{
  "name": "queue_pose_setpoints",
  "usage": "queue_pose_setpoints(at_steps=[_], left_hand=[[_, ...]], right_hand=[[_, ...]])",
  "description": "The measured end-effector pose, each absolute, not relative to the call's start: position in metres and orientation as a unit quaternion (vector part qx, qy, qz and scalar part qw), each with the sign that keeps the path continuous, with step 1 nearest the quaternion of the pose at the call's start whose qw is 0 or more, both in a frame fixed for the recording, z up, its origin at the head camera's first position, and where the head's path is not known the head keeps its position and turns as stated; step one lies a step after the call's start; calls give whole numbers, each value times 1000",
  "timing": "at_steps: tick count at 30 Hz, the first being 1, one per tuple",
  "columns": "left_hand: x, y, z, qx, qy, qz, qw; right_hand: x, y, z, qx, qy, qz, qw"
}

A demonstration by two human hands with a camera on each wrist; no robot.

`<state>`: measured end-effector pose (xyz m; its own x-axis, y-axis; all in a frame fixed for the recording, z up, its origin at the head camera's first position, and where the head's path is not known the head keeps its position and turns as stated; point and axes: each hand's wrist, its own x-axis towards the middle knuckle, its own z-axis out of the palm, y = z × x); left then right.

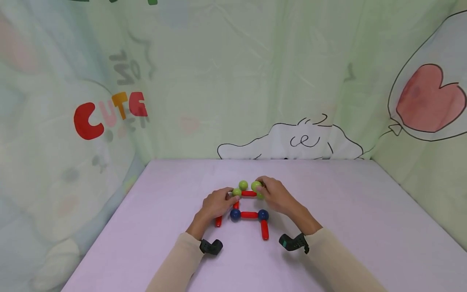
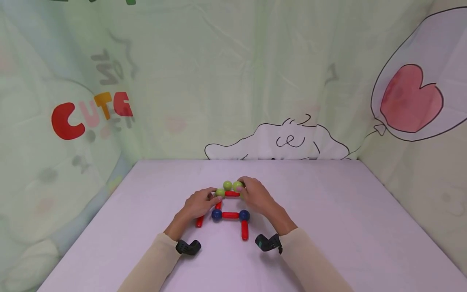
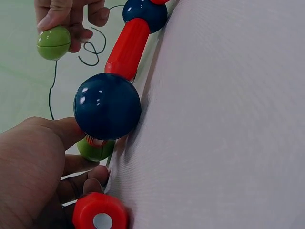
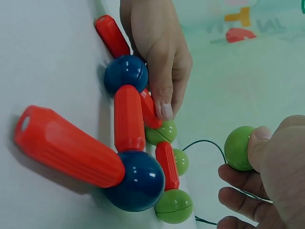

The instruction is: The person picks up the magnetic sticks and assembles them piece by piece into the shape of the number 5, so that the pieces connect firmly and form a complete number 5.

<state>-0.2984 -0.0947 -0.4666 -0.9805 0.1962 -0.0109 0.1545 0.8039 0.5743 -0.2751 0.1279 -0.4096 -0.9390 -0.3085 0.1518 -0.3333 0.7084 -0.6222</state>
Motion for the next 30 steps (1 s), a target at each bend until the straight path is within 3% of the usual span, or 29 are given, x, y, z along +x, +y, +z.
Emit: queue_pose_setpoints(at_steps=[16,30], left_hand=[[-298,-95,-468,96,950,297,31],[-296,-94,-464,92,950,296,34]], right_hand=[[-244,143,-415,225,-901,370,-29],[-231,159,-407,309,-870,364,-120]])
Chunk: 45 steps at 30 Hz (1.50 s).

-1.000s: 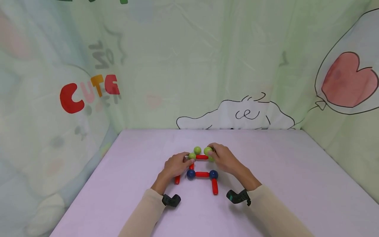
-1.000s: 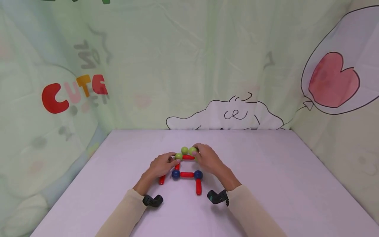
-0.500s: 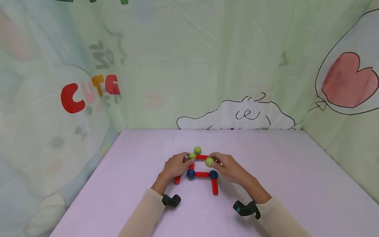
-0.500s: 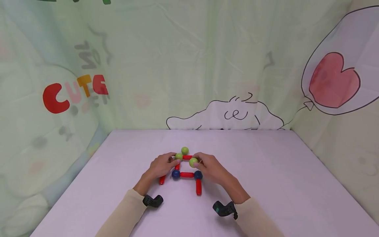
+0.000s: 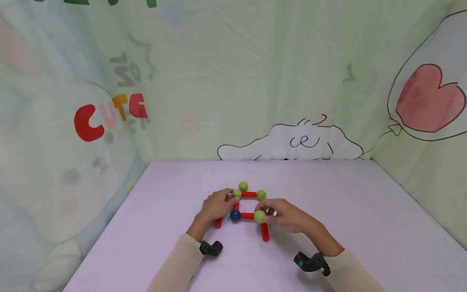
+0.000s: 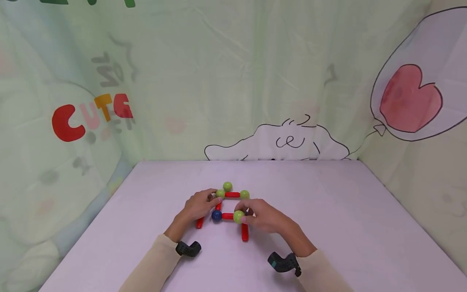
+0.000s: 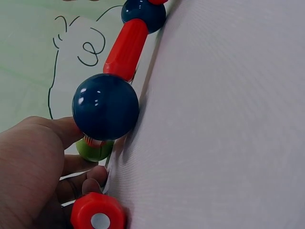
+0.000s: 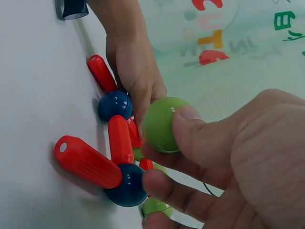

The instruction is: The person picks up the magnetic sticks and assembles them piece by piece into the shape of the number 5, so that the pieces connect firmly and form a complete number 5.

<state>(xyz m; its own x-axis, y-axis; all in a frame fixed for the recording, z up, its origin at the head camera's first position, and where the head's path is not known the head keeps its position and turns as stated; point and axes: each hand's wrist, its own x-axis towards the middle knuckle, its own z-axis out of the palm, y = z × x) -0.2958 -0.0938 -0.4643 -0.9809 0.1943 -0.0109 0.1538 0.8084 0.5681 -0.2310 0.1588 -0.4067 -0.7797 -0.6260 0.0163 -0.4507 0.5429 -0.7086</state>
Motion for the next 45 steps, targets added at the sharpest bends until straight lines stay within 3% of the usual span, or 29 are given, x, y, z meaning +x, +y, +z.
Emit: queue_pose_setpoints(at_steps=[9,17,45], left_hand=[[-295,-94,-466,88,953,289,38],[-296,-93,-467,86,954,285,38],[-297,-93,-467,86,953,288,35]], right_hand=[[-228,159,-407,-331,847,-358,213],[-226,159,-412,-330,844,-341,250],[-214,149,-405,-320,872,-281,239]])
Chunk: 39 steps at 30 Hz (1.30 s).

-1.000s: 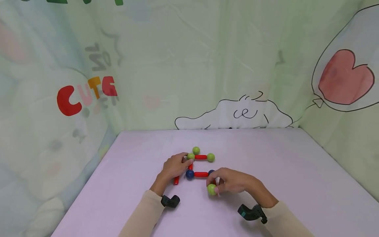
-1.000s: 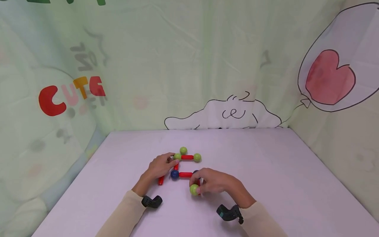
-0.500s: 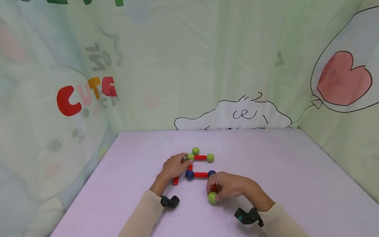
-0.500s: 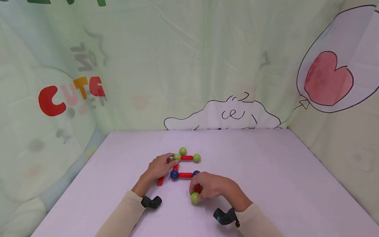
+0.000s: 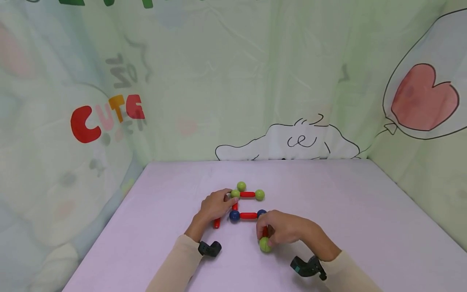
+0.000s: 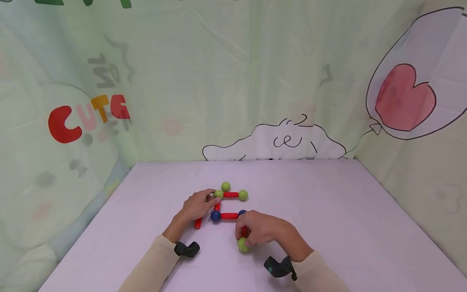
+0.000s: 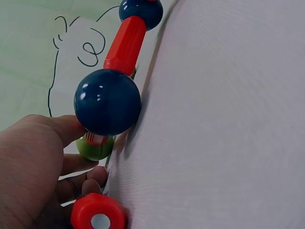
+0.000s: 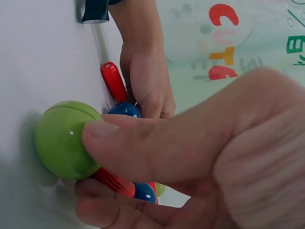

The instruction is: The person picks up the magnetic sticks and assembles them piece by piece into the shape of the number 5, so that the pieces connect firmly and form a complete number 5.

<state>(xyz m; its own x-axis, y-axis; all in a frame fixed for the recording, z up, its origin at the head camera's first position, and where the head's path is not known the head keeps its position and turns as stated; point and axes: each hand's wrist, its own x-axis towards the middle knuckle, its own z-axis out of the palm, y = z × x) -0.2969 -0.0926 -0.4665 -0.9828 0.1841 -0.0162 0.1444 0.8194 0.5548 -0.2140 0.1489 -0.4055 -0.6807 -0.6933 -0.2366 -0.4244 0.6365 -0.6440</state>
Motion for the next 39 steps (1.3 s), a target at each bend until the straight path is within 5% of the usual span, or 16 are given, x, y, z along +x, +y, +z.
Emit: queue_pose_setpoints(at_steps=[39], left_hand=[[-299,-94,-468,90,945,313,43]], right_hand=[[-216,148,-403,-295,884,-275,237]])
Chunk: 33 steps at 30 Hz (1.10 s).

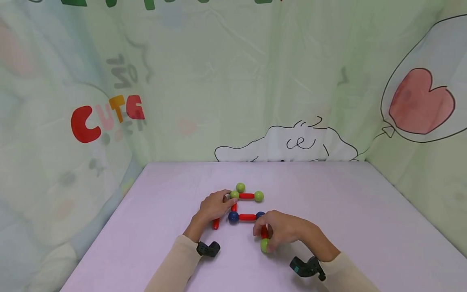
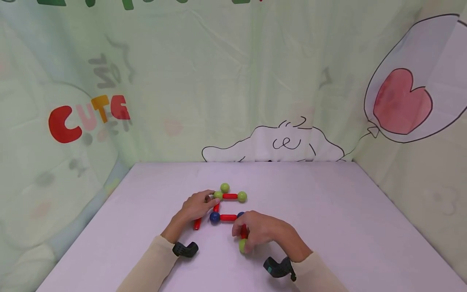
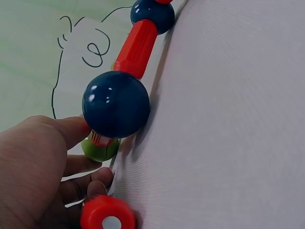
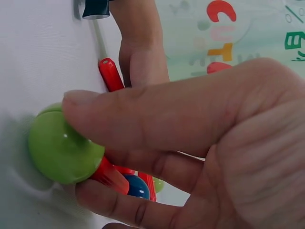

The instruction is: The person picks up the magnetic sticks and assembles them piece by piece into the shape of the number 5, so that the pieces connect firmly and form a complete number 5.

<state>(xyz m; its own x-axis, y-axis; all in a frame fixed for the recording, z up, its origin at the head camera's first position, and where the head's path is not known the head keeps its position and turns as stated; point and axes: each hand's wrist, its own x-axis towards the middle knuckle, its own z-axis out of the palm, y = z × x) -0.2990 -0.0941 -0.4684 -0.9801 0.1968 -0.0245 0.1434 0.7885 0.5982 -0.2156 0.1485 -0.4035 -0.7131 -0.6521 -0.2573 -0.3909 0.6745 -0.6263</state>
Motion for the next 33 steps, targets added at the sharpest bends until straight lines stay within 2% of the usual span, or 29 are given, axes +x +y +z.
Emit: queue_pose_setpoints(at_steps=[7,11,20,28,33], left_hand=[[-298,-95,-467,90,939,328,49],[-297,-95,-466,93,938,330,50],[-296,-97,-466,91,937,333,51],[-298,-98,-469,92,935,339,50],[-299,-97,-469,88,935,341,53]], right_hand=[[-217,154,-399,-299,877,-290,237],[-219,158,-396,-317,872,-301,219],[-237,160,-398,-319,876,-341,123],[-273,149,-401,-258,891,-371,29],[-296,136,-402,-222,917,-332,12]])
